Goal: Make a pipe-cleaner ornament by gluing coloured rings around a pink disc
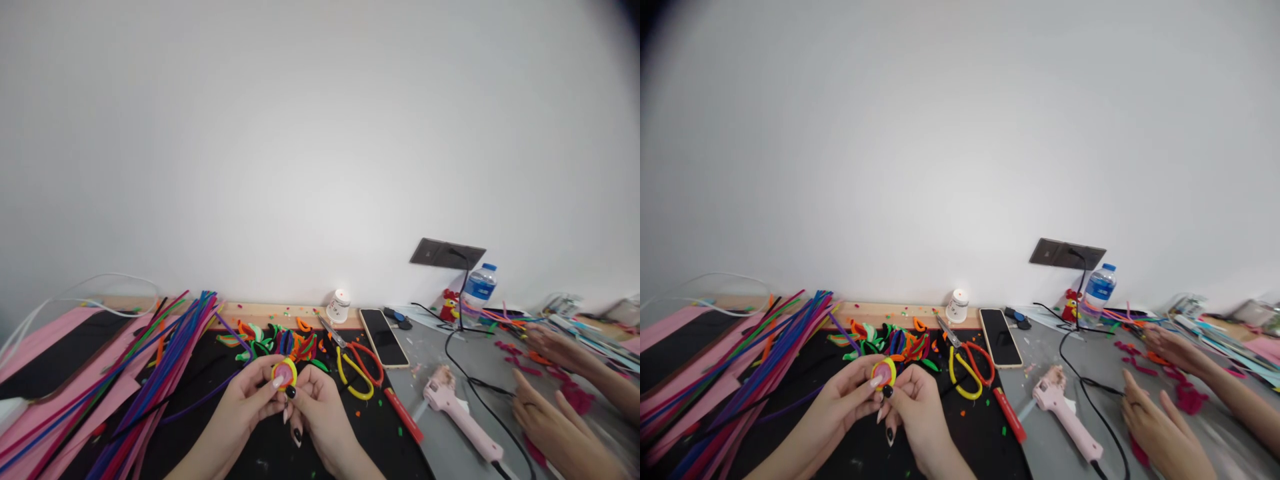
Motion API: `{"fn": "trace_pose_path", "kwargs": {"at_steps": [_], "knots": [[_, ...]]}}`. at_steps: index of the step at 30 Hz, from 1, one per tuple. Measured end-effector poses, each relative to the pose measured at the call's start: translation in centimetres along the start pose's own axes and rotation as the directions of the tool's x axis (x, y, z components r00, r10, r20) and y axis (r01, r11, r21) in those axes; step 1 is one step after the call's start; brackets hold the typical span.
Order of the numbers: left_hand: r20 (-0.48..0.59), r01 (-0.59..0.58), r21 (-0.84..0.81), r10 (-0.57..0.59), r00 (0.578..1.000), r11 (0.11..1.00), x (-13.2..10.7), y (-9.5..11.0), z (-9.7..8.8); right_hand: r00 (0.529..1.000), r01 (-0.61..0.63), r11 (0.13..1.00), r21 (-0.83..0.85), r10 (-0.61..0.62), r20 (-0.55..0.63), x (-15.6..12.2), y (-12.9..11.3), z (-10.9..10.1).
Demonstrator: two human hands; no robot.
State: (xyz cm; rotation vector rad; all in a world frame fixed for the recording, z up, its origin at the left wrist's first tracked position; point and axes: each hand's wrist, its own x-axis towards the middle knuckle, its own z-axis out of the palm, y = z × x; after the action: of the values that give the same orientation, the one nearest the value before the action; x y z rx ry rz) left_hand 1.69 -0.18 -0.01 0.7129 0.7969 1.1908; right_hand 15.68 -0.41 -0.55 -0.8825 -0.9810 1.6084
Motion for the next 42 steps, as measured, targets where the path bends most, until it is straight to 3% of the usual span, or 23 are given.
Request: {"fn": "trace_pose_path", "kwargs": {"at_steps": [7,26,42], "knots": [[-0.032,-0.021,0.036,0.022,0.999,0.999,-0.1,0.3,0.4,0.998,0.016,0.999,-0.035,-0.018,-0.055,-0.1,-0.2,0.1],[0.08,-0.151,0.215,0.137,0.987,0.965,0.9,-0.7,-0.7,0.994,-0.024,0.996,0.085,0.033,-0.106,0.0,-0.2,0.2],[0.01,-0.099,0.244,0.099,0.995,0.965,1.1,-0.9,-0.9,0.99,0.008,0.996,0.086,0.004,-0.138,0.0,-0.3,-0.1]]}}
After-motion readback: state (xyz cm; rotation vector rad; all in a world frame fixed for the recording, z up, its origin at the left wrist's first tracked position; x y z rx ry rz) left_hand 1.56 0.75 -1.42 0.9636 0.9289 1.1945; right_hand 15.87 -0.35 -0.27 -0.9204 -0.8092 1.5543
